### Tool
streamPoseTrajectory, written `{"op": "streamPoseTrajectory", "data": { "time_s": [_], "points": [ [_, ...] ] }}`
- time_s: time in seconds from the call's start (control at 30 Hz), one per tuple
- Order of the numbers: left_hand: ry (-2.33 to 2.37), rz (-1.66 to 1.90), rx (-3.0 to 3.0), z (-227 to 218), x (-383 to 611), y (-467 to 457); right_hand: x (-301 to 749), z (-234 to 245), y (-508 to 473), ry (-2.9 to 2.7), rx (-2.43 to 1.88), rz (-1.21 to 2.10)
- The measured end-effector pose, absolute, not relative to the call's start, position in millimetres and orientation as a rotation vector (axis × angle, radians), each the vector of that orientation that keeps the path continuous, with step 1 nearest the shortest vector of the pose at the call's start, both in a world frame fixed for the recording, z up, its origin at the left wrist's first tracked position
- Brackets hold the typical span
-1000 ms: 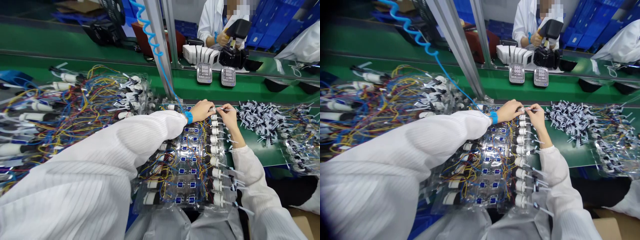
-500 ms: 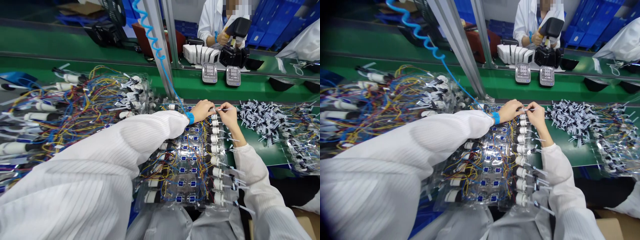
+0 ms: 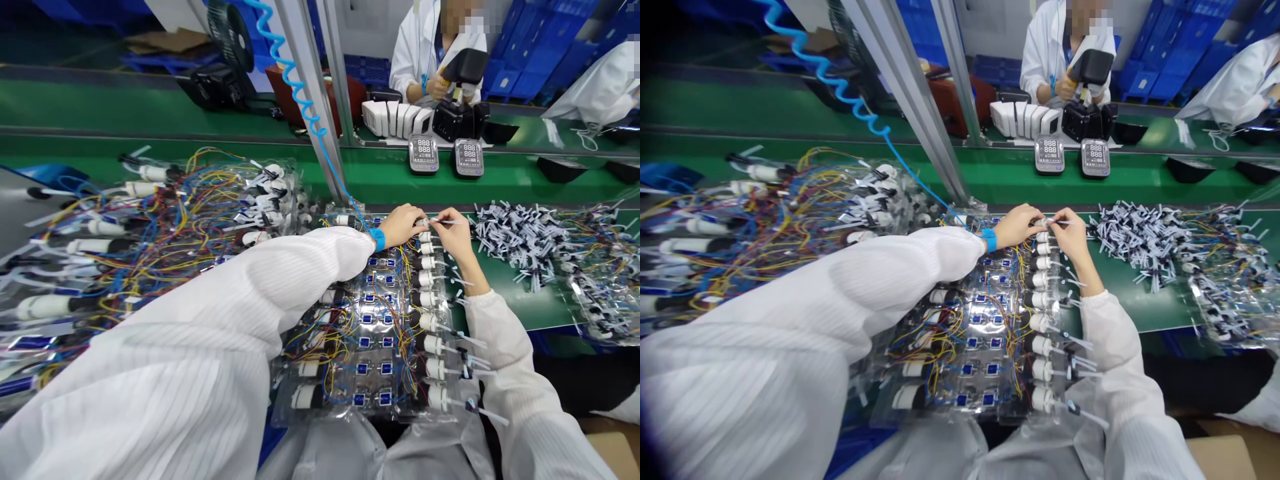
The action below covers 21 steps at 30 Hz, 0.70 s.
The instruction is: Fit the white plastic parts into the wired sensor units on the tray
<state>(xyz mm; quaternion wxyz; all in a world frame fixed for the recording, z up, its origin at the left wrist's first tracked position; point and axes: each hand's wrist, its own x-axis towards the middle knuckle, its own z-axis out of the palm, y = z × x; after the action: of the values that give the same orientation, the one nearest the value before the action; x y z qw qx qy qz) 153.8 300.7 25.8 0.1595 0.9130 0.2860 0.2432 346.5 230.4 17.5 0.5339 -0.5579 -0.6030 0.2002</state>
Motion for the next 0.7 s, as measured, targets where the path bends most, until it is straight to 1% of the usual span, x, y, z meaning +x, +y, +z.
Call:
{"op": "streamPoseTrajectory", "data": {
  "time_s": [0.3,0.53,0.7],
  "points": [
    [0.839,0.713,2.576,20,153,298,344,16,236,-1.461,-1.377,0.515],
    [0.821,0.671,2.574,28,156,299,346,8,236,-1.403,-1.319,0.572],
    [0.821,0.652,2.595,27,155,304,375,2,222,-1.240,-1.276,0.452]
  ]
}}
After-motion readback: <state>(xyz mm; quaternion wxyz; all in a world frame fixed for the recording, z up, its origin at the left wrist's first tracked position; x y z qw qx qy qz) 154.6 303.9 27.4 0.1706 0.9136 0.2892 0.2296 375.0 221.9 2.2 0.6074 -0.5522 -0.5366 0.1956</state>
